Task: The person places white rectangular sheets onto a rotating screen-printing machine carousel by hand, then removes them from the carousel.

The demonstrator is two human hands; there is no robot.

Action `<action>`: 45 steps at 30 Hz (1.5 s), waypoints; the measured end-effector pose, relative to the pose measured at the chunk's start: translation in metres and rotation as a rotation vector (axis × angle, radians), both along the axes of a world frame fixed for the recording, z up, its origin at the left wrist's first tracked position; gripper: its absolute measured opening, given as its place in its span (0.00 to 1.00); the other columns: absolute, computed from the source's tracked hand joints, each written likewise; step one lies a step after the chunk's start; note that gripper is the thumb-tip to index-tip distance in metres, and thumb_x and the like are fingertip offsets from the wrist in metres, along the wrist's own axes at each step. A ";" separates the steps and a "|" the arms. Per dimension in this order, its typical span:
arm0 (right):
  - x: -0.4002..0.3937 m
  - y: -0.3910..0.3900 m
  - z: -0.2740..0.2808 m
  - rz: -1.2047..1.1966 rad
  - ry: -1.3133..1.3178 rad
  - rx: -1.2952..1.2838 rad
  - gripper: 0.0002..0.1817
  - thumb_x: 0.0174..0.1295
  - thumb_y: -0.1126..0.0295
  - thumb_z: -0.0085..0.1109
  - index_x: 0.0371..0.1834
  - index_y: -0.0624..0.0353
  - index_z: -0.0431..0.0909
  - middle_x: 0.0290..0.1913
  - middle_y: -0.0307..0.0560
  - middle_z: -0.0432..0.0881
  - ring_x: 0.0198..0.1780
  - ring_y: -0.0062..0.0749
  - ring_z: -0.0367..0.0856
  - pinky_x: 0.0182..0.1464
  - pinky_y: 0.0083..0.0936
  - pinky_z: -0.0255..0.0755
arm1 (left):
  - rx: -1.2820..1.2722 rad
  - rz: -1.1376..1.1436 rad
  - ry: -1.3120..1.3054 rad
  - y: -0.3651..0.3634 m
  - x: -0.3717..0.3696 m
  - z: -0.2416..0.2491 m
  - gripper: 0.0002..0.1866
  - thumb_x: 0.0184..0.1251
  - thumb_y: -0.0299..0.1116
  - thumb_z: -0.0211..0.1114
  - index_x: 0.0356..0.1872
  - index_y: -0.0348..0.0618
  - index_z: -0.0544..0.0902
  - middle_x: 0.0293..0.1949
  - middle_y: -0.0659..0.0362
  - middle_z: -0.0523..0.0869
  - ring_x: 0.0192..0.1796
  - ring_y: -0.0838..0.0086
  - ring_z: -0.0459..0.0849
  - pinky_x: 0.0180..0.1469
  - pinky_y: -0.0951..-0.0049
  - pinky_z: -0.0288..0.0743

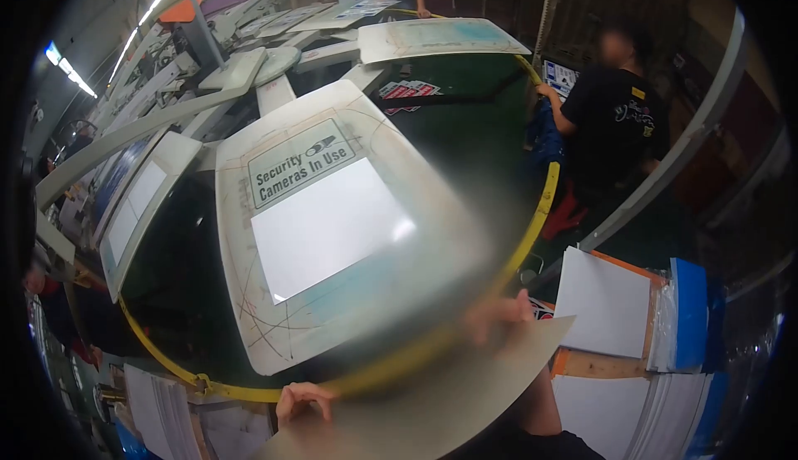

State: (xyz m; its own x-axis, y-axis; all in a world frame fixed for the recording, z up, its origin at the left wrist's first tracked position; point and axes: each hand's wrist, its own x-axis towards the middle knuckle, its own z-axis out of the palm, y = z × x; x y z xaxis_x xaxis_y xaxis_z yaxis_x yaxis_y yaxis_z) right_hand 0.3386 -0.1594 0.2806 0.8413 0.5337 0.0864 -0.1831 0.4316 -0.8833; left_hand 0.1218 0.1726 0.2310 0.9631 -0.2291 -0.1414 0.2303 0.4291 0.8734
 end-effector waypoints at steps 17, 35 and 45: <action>0.025 -0.006 -0.078 0.148 -0.147 0.397 0.41 0.69 0.45 0.16 0.45 0.74 0.74 0.17 0.49 0.76 0.27 0.32 0.79 0.38 0.20 0.71 | 0.024 -0.007 -0.248 0.002 0.026 -0.020 0.33 0.72 0.54 0.38 0.47 0.25 0.72 0.26 0.46 0.82 0.30 0.60 0.82 0.45 0.62 0.76; 0.017 -0.041 -0.024 -0.115 -0.064 -0.165 0.40 0.67 0.41 0.14 0.54 0.65 0.70 0.30 0.50 0.79 0.39 0.33 0.77 0.50 0.27 0.64 | 0.097 0.355 -0.134 -0.033 0.054 0.008 0.36 0.72 0.53 0.30 0.41 0.24 0.75 0.18 0.47 0.81 0.27 0.64 0.83 0.45 0.67 0.77; 0.024 -0.047 -0.030 -0.246 -0.076 -0.209 0.38 0.68 0.43 0.18 0.55 0.66 0.69 0.34 0.52 0.78 0.42 0.35 0.76 0.51 0.28 0.64 | 0.256 0.914 -0.261 -0.069 0.075 0.006 0.27 0.74 0.50 0.34 0.45 0.35 0.73 0.30 0.51 0.79 0.38 0.65 0.79 0.49 0.64 0.71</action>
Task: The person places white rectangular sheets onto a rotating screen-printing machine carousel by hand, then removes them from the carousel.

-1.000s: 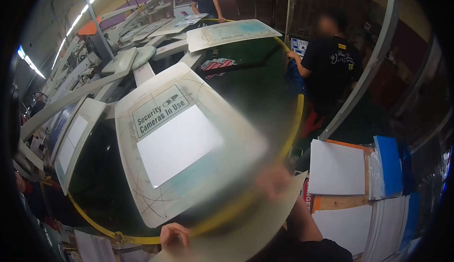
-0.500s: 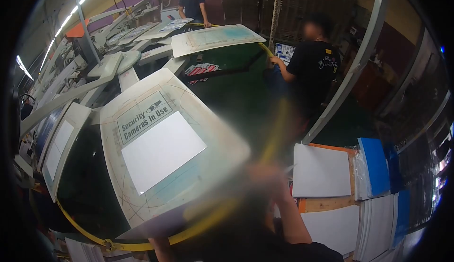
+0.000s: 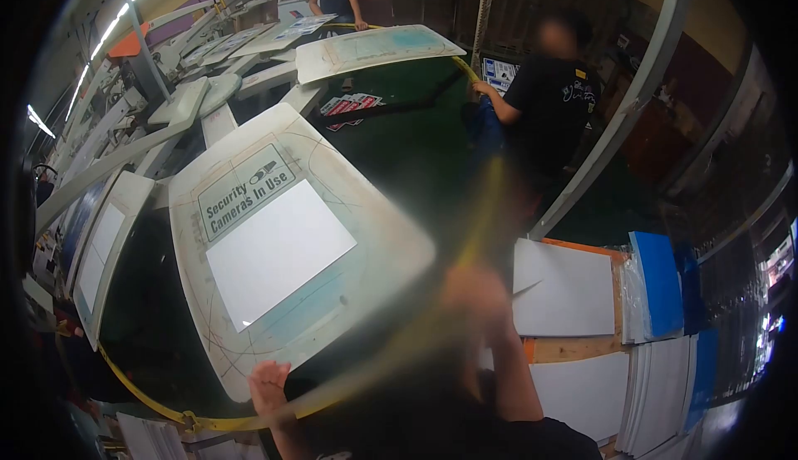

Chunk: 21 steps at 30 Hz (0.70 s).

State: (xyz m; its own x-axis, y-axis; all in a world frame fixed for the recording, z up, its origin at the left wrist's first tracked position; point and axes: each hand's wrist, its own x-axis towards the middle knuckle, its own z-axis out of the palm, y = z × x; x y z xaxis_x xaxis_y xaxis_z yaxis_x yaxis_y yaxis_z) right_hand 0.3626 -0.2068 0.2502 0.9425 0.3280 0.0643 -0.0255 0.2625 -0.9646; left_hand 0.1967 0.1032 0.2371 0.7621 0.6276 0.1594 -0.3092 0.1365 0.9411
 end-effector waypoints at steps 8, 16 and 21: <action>-0.001 -0.024 -0.081 -0.345 -0.145 -0.609 0.32 0.71 0.50 0.24 0.51 0.69 0.71 0.42 0.50 0.79 0.50 0.35 0.76 0.56 0.26 0.65 | -0.084 0.089 0.210 0.005 -0.004 -0.014 0.32 0.71 0.54 0.34 0.43 0.29 0.74 0.28 0.52 0.81 0.38 0.68 0.81 0.48 0.71 0.73; 0.009 -0.021 -0.032 0.206 0.076 0.294 0.42 0.68 0.42 0.13 0.53 0.72 0.69 0.31 0.59 0.81 0.39 0.37 0.80 0.54 0.26 0.67 | -0.165 -0.796 0.375 0.013 -0.010 0.027 0.35 0.71 0.54 0.31 0.44 0.26 0.75 0.24 0.48 0.82 0.27 0.67 0.80 0.42 0.72 0.74; 0.006 -0.007 -0.009 0.093 -0.134 -0.603 0.43 0.68 0.41 0.13 0.54 0.71 0.69 0.33 0.59 0.81 0.41 0.36 0.79 0.56 0.25 0.64 | -0.034 -0.601 0.268 -0.002 -0.002 0.023 0.33 0.71 0.52 0.33 0.45 0.27 0.75 0.27 0.49 0.81 0.34 0.66 0.80 0.48 0.68 0.71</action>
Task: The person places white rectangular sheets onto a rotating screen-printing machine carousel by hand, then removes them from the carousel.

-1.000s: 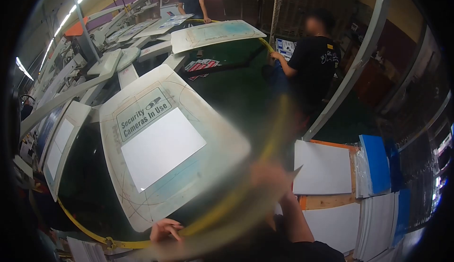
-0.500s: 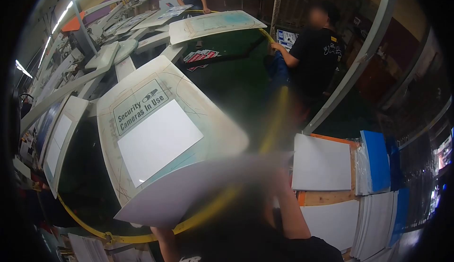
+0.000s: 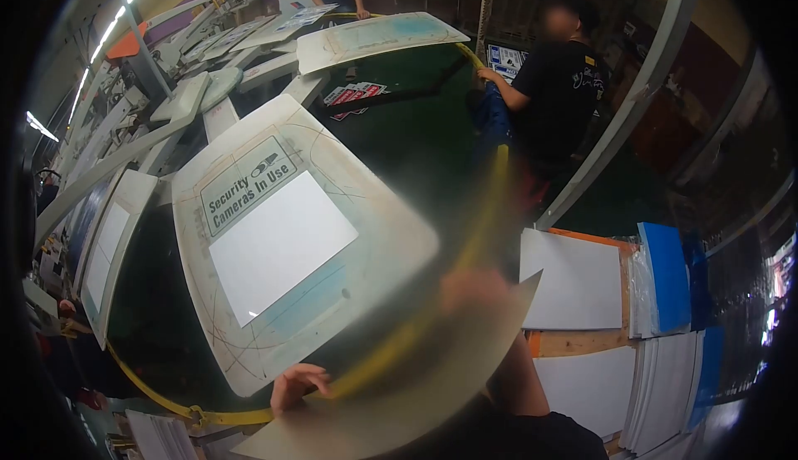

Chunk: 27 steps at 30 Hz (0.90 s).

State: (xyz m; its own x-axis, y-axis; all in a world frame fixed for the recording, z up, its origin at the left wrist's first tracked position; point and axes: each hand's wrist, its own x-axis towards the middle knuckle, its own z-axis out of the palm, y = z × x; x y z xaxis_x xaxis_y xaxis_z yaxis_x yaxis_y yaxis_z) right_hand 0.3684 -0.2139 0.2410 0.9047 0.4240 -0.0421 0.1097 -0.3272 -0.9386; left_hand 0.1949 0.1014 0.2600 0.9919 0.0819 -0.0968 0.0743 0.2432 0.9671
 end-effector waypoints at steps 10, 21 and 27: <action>0.004 -0.012 -0.060 -0.206 0.024 0.141 0.42 0.67 0.41 0.14 0.48 0.70 0.72 0.31 0.55 0.81 0.38 0.38 0.80 0.50 0.27 0.68 | 0.116 0.263 0.004 0.021 -0.007 -0.019 0.31 0.71 0.53 0.36 0.51 0.32 0.73 0.49 0.49 0.78 0.53 0.62 0.77 0.57 0.63 0.67; -0.002 -0.003 0.004 0.052 -0.038 0.025 0.42 0.69 0.45 0.11 0.52 0.73 0.70 0.25 0.53 0.80 0.31 0.36 0.79 0.55 0.27 0.65 | -0.196 0.159 -0.043 0.023 -0.027 -0.036 0.36 0.70 0.54 0.33 0.45 0.22 0.73 0.23 0.47 0.81 0.31 0.64 0.81 0.54 0.70 0.69; -0.009 0.011 -0.022 0.099 0.092 0.349 0.44 0.67 0.41 0.11 0.53 0.69 0.71 0.30 0.52 0.80 0.38 0.33 0.77 0.55 0.26 0.61 | -0.155 0.107 0.003 0.017 -0.034 -0.027 0.37 0.70 0.55 0.34 0.44 0.20 0.73 0.16 0.50 0.79 0.27 0.66 0.81 0.54 0.72 0.69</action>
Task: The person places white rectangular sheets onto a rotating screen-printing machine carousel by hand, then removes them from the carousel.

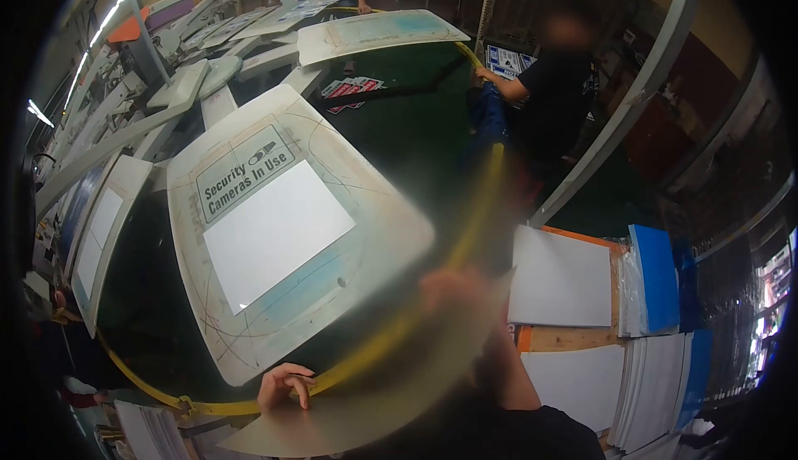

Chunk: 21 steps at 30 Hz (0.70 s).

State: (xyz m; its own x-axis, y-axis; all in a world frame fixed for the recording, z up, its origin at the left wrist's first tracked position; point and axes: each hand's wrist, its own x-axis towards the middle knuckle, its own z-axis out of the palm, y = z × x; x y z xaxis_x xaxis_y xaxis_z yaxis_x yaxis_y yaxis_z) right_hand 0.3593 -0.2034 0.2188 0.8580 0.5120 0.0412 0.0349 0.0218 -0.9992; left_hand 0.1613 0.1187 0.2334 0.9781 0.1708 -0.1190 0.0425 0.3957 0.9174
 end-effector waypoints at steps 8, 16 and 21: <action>0.004 0.010 0.008 0.035 0.312 0.277 0.44 0.66 0.39 0.12 0.52 0.67 0.73 0.31 0.51 0.80 0.39 0.32 0.76 0.51 0.26 0.62 | 0.094 -0.228 -0.108 0.045 0.001 -0.009 0.41 0.69 0.60 0.31 0.46 0.20 0.71 0.16 0.51 0.78 0.23 0.66 0.79 0.53 0.69 0.69; 0.007 0.030 0.004 -0.211 -0.010 -0.058 0.37 0.68 0.44 0.21 0.58 0.65 0.68 0.57 0.50 0.70 0.50 0.32 0.72 0.52 0.29 0.64 | 0.458 0.636 -0.628 0.018 0.003 -0.012 0.37 0.63 0.64 0.40 0.33 0.31 0.74 0.17 0.51 0.79 0.23 0.67 0.79 0.46 0.62 0.72; 0.015 0.041 0.056 -0.408 -0.301 0.021 0.37 0.64 0.42 0.32 0.68 0.60 0.58 0.72 0.47 0.50 0.63 0.33 0.63 0.55 0.30 0.63 | 0.685 0.717 -0.589 0.031 -0.010 -0.017 0.15 0.53 0.38 0.71 0.25 0.38 0.77 0.17 0.53 0.80 0.21 0.69 0.80 0.30 0.70 0.74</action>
